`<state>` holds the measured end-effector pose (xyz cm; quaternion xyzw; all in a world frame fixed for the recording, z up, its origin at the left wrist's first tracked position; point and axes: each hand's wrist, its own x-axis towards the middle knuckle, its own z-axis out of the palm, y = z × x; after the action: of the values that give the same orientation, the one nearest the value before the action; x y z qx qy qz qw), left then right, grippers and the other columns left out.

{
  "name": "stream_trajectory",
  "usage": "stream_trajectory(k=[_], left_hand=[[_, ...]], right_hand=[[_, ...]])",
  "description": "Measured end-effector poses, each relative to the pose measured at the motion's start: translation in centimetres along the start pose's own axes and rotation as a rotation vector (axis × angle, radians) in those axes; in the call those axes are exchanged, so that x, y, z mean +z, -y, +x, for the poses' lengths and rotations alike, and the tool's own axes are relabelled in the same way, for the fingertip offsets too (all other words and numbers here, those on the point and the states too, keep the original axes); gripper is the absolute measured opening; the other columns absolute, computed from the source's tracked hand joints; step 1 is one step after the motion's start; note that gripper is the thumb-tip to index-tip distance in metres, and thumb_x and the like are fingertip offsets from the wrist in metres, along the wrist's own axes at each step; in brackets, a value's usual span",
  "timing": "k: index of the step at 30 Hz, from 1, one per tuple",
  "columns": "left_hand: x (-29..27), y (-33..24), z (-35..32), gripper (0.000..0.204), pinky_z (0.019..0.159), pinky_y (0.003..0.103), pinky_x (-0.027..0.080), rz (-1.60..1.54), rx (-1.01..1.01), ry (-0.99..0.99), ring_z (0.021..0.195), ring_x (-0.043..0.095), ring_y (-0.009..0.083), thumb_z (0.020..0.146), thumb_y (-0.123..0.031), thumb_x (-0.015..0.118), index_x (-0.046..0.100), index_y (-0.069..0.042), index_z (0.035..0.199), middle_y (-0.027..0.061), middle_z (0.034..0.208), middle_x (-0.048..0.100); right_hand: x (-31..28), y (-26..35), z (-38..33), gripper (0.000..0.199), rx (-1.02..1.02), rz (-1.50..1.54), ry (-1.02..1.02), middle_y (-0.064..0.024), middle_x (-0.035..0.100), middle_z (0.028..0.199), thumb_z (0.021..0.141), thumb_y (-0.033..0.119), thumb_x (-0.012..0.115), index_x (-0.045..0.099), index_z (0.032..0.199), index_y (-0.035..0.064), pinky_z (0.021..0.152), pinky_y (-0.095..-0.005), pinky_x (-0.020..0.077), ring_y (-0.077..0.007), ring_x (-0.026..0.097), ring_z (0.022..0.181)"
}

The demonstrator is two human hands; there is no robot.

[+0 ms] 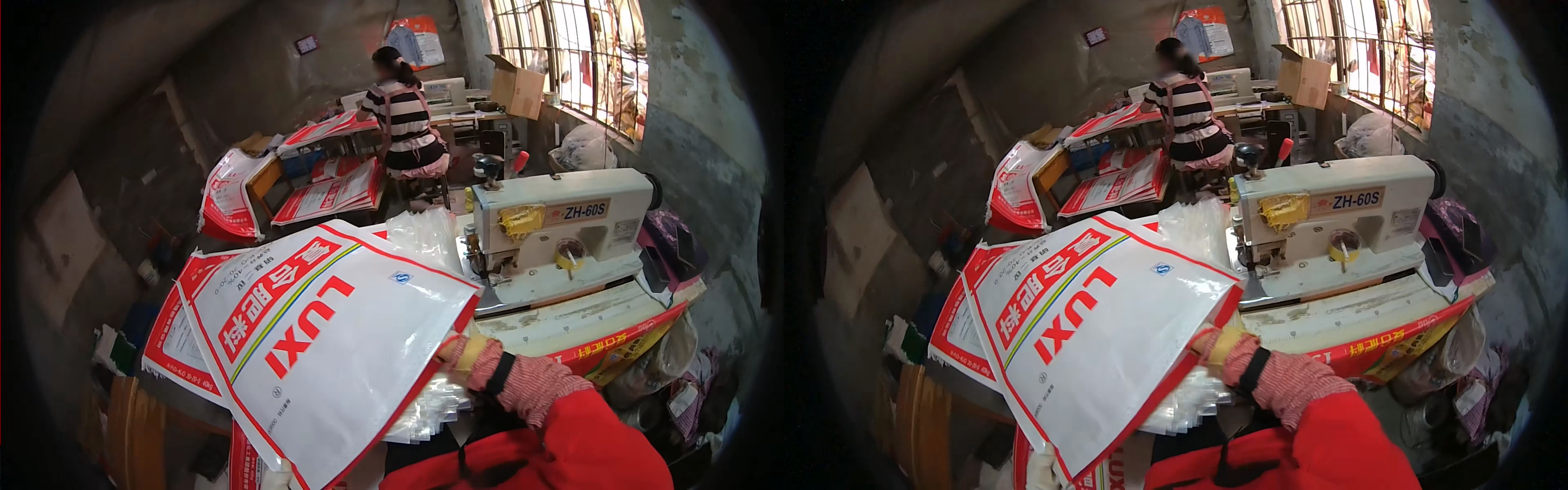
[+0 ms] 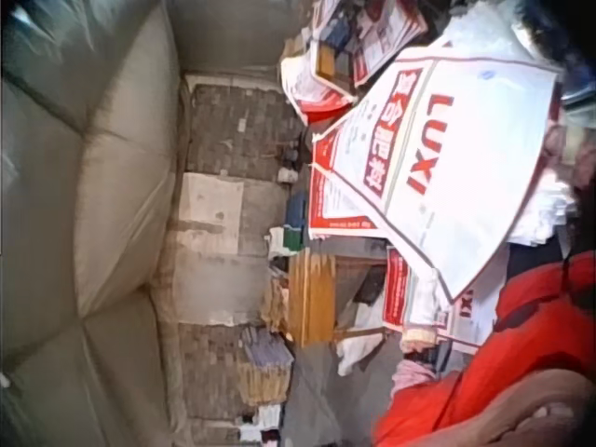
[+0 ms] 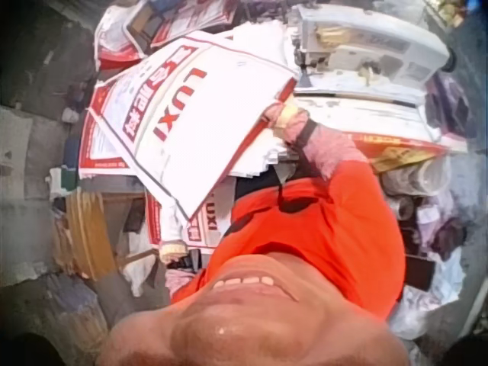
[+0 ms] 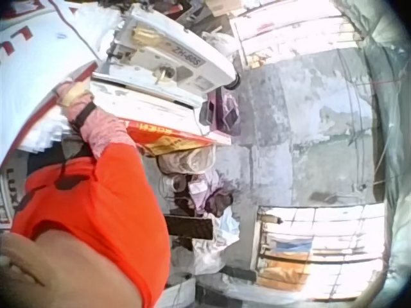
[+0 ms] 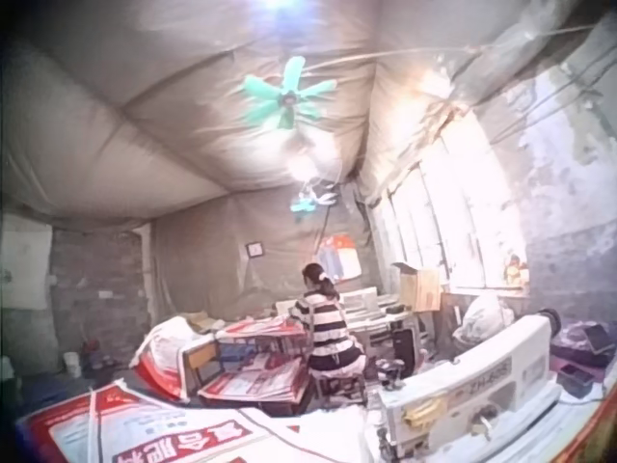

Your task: The recorder is folding and stacking large plastic fertilizer bags after they come off a sewing or sealing machine.

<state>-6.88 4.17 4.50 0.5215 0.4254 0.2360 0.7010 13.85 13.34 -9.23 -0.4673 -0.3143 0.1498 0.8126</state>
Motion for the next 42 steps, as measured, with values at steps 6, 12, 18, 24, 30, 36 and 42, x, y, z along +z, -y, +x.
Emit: stream_trajectory(k=[6,12,18,24,30,36,42], left_hand=[[-11.6,7.8,4.0,0.051,0.089,0.035,0.041,0.344,0.201,0.204,0.105,0.051,0.0233,0.085,-0.033,0.052,0.042,-0.004,0.126,0.0095,0.114,0.055],[-39.6,10.3,6.7,0.052,0.084,0.038,0.046,0.406,0.088,0.239,0.101,0.055,0.0261,0.086,-0.036,0.051,0.042,-0.003,0.125,0.0104,0.112,0.057],[-33.1,3.2,7.2,0.047,0.092,0.032,0.038,0.329,0.061,0.125,0.105,0.052,0.0213,0.093,-0.033,0.039,0.046,0.006,0.119,0.0152,0.113,0.057],[-35.4,9.1,13.6,0.033,0.078,0.031,0.044,0.127,0.256,-0.276,0.085,0.058,0.0209,0.089,-0.023,0.046,0.058,0.004,0.103,0.0153,0.095,0.063],[-40.0,10.9,9.1,0.032,0.066,0.042,0.043,0.599,0.249,-0.977,0.074,0.057,0.0337,0.086,-0.03,0.049,0.056,0.002,0.086,0.0232,0.081,0.058],[-48.0,29.7,-2.2,0.033,0.07,0.047,0.039,0.787,-0.164,-1.195,0.081,0.05,0.0446,0.088,-0.032,0.042,0.052,0.0,0.084,0.0256,0.084,0.055],[-42.0,32.5,-6.0,0.031,0.068,0.045,0.041,0.657,-0.507,-1.16,0.077,0.052,0.0428,0.09,-0.028,0.04,0.052,0.0,0.084,0.0252,0.082,0.056]], right_hand=[[7.8,6.9,-0.6,0.031,0.1,-0.422,0.12,-0.0129,0.061,0.103,0.081,0.021,0.05,0.058,0.107,0.0053,0.084,-0.0351,0.0457,-0.0254,0.059,0.094],[-1.1,16.8,-10.4,0.031,0.277,-0.821,0.387,-0.0125,0.061,0.101,0.084,0.02,0.043,0.059,0.104,0.0037,0.086,-0.0357,0.0449,-0.0279,0.058,0.095],[-4.2,15.6,-12.0,0.012,-0.02,-0.949,0.33,-0.0126,0.06,0.087,0.07,0.001,0.055,0.062,0.08,0.0027,0.073,-0.0346,0.0462,-0.0246,0.058,0.082],[-6.3,14.3,-6.3,0.036,0.679,-0.249,-0.061,-0.0086,0.059,0.099,0.087,0.007,0.049,0.049,0.122,0.0022,0.078,-0.0238,0.0435,-0.0158,0.054,0.086],[2.2,11.2,-12.6,0.036,0.32,-0.617,0.389,-0.0114,0.059,0.107,0.084,0.0,0.051,0.05,0.12,-0.0038,0.08,-0.0233,0.0439,-0.0133,0.055,0.093],[9.7,4.3,-17.0,0.04,-0.139,-0.832,0.849,-0.0125,0.06,0.076,0.077,0.004,0.061,0.056,0.116,0.0114,0.059,-0.0319,0.0481,-0.0272,0.059,0.065],[9.4,-8.8,-13.7,0.022,-0.36,-1.593,1.649,-0.0113,0.064,0.08,0.081,0.024,0.052,0.062,0.097,0.0132,0.062,-0.0387,0.0498,-0.0293,0.062,0.072]])
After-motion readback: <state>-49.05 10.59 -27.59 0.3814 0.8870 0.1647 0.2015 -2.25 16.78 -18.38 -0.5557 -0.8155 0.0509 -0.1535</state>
